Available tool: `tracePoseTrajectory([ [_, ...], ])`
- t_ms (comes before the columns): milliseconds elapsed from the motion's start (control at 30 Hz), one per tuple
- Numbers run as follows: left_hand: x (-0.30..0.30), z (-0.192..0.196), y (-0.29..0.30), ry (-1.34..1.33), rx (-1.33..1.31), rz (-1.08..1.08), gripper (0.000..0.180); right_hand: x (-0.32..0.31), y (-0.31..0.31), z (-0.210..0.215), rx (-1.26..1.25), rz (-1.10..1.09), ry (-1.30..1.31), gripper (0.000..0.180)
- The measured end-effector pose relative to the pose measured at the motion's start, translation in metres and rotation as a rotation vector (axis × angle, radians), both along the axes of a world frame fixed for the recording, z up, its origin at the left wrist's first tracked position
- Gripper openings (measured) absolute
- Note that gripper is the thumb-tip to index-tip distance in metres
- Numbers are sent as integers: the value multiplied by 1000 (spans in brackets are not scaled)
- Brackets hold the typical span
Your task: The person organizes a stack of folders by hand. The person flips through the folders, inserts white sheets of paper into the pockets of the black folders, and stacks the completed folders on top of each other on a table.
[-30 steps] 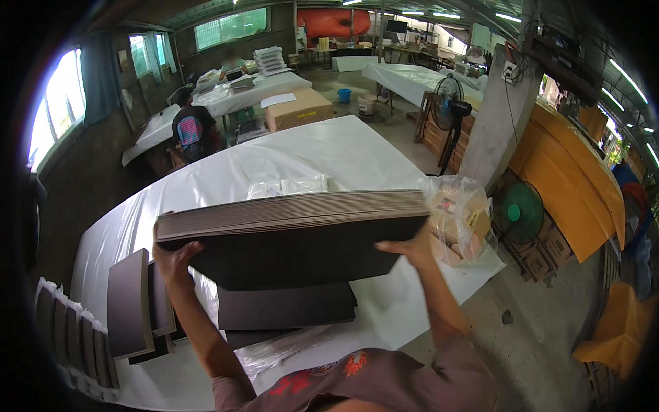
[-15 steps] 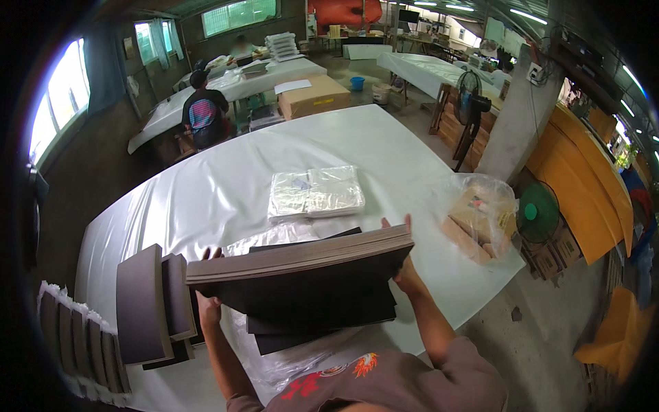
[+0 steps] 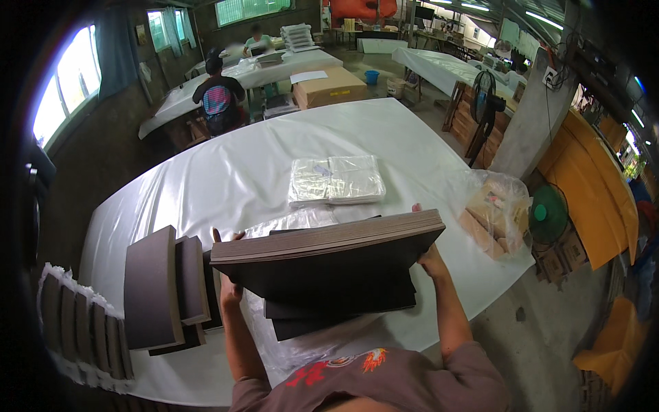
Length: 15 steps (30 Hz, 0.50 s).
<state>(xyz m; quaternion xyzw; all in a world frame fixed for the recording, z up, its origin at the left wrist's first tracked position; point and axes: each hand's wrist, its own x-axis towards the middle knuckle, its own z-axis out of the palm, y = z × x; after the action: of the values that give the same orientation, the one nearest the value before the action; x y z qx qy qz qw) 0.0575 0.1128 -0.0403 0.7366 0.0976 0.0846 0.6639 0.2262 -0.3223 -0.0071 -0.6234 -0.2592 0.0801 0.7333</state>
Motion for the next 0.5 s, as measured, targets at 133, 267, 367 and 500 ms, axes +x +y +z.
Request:
tracePoseTrajectory([
  [133, 7, -9, -16, -374, -37, -100, 130, -12, -2, 10, 12, -34, -29, 143],
  [267, 8, -25, -21, -567, -242, 26, 133, -13, 3, -7, 16, -50, 31, 144],
  [367, -5, -74, -33, -402, -268, 154, 106, -11, 3, -25, -32, -164, -64, 135],
  [500, -19, -95, -21, -178, -84, 328, 71, 7, -10, -66, -257, -325, 51, 106],
])
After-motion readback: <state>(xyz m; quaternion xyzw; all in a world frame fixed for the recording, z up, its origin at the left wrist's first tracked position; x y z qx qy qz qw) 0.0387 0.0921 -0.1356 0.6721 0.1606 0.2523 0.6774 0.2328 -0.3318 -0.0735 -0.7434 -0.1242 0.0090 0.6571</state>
